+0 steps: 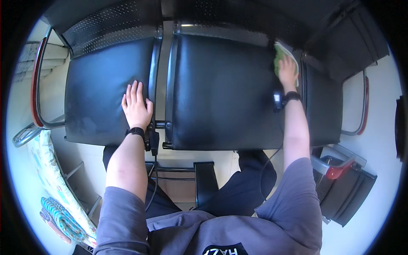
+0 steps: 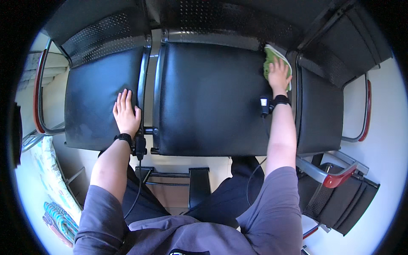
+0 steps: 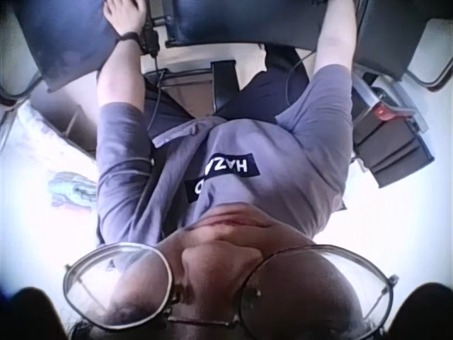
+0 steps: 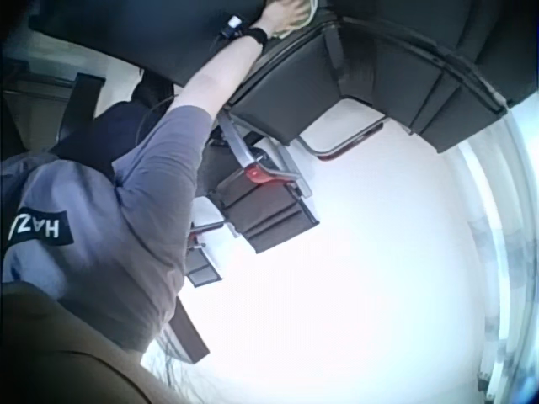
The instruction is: The person wipes the seat and backrest surfaces of a row of black office chairs using a green cloth.
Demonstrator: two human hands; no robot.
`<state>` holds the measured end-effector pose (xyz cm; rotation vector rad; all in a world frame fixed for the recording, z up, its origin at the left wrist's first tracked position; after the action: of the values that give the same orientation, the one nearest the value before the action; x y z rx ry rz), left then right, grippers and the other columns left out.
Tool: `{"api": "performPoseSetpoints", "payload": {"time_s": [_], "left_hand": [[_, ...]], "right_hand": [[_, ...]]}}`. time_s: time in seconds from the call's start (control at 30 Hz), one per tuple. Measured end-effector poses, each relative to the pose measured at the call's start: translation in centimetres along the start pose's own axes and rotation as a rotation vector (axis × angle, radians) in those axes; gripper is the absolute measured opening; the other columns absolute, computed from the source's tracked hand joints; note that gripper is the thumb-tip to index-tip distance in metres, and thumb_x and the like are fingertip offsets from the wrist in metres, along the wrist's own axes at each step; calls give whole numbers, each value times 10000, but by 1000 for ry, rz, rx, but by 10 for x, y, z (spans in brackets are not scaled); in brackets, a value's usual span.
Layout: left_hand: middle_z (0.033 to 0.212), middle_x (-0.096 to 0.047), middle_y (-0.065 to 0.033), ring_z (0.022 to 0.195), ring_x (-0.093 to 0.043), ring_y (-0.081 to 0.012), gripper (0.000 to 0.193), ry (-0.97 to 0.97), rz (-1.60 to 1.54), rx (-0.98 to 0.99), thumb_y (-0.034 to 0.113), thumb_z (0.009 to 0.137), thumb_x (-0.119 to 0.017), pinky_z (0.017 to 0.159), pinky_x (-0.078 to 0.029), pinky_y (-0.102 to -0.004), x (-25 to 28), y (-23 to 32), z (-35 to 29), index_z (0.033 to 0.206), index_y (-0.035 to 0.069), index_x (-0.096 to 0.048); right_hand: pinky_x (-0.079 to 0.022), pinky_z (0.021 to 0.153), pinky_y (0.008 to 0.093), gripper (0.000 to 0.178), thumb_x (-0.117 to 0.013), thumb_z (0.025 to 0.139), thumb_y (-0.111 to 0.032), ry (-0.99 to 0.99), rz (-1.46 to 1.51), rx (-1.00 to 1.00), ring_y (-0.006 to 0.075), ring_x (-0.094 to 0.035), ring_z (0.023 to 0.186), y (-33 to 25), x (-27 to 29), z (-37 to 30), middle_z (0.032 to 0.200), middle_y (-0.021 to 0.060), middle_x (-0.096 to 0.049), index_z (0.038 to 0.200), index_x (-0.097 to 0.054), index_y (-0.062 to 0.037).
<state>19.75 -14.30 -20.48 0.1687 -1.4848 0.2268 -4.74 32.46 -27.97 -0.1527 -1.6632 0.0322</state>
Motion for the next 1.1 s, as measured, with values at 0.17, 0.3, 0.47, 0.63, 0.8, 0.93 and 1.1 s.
{"api": "performPoseSetpoints", "payload": {"time_s": [0.17,0.3,0.47,0.63,0.8,0.93,1.1], "left_hand": [[1335,-352,-62,1267,-273,-222,531,27,7,-25,203,755,-450,1022,-199,-407,2,0,2,1269,99,-368],[1346,-342,-47,1272,-268,-207,514,45,23,-26,214,771,-444,1024,-203,-406,-1,-4,-1,1269,113,-369],[1349,-343,-38,1273,-267,-202,514,60,25,-18,240,791,-436,1026,-195,-400,-6,-4,-2,1286,128,-358],[1348,-343,-33,1274,-263,-192,508,50,44,0,249,795,-427,1031,-189,-398,-6,-4,-2,1286,132,-363],[1326,-374,-37,1259,-289,-202,493,100,12,-1,241,780,-442,1019,-214,-404,-3,-5,-3,1256,119,-406],[1311,-392,-49,1242,-315,-207,483,114,-6,2,240,775,-447,1013,-228,-405,-1,-7,-4,1241,113,-428],[1330,-364,-45,1259,-285,-201,497,65,-19,19,241,787,-433,1025,-206,-393,-3,-7,-4,1265,114,-390]], "right_hand": [[-140,991,592,487,-277,906,-425,-77,215,-69,311,-166,1303,78,-10,-52,1425,19,-194,1365,-202,-280],[-124,997,590,493,-271,910,-425,-128,252,-89,307,-137,1312,93,-6,-112,1436,15,-161,1373,-173,-285],[-138,979,612,491,-291,911,-398,-118,287,-99,342,-145,1301,100,5,-187,1432,62,-157,1371,-176,-274],[-145,965,630,493,-320,907,-367,-128,96,-129,358,-129,1301,73,21,-256,1442,71,-105,1372,-184,-273],[-88,978,633,521,-398,888,-286,-77,20,9,401,-55,1302,2,12,-310,1445,99,-51,1371,-212,-233],[-83,963,655,562,-455,857,-273,-172,-4,229,413,-29,1301,-88,18,-335,1441,127,-38,1367,-226,-220],[-32,989,618,567,-545,810,-290,-147,70,474,370,-51,1315,-204,16,-357,1439,60,-119,1320,-303,-346]]}}
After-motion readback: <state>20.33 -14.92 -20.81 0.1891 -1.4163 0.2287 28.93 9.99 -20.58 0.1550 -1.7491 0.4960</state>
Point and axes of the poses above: each hand's wrist, its own z-axis towards the middle knuckle, its own x-axis out of the back of the hand, y = z × x, the point moved 4 cm from there along z, towards the middle knuckle
